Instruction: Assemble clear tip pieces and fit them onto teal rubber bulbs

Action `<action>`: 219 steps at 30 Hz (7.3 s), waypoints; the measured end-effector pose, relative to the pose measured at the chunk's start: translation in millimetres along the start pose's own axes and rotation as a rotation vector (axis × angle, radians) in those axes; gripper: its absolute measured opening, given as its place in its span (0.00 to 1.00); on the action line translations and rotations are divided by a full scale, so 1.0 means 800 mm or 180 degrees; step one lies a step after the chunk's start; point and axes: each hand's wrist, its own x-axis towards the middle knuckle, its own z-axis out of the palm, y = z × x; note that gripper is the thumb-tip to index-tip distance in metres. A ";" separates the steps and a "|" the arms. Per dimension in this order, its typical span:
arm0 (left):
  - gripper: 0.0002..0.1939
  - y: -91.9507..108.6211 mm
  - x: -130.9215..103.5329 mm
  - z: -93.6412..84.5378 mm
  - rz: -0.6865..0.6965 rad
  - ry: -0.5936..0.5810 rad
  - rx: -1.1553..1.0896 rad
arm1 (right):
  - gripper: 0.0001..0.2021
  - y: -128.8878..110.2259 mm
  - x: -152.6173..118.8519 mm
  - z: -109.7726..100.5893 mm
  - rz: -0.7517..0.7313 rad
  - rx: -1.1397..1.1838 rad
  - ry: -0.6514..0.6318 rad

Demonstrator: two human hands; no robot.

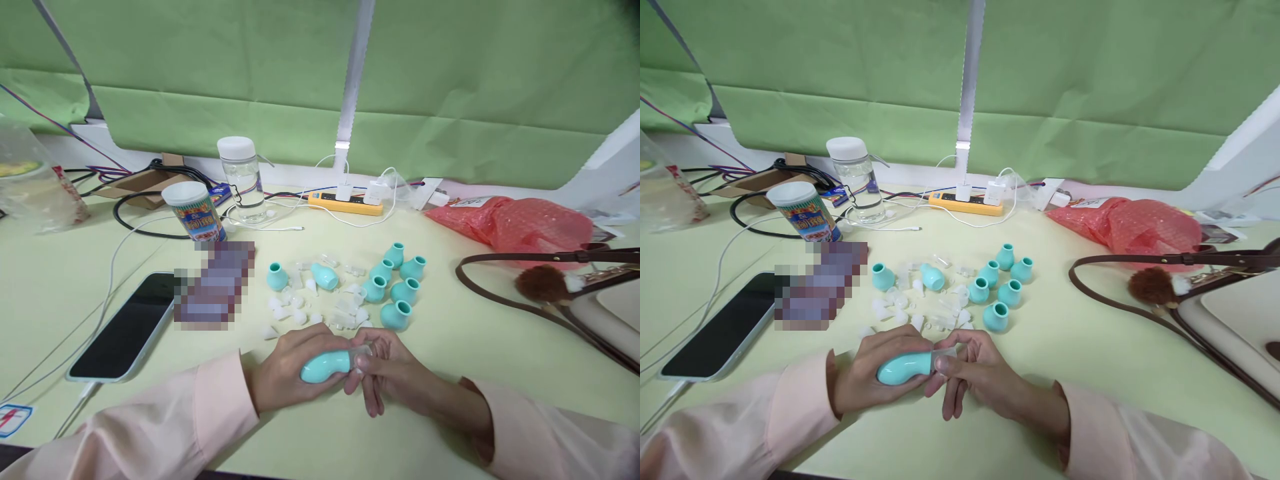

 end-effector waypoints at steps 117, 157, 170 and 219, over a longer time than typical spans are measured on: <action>0.07 0.002 0.013 -0.005 -0.1201 0.0445 -0.0729 | 0.12 -0.160 -0.016 -0.195 -0.1933 -0.4099 0.4213; 0.04 -0.018 0.008 0.006 -0.0315 -0.0554 0.2716 | 0.11 -0.015 0.009 -0.020 -0.2553 -0.6330 0.0690; 0.06 -0.019 0.009 0.000 -0.0196 0.0099 0.2274 | 0.05 -0.014 0.007 -0.005 -0.2254 -0.3560 0.1293; 0.09 -0.011 0.008 0.000 0.0006 0.0335 0.0118 | 0.11 -0.003 0.002 0.001 -0.3484 -0.3817 0.1199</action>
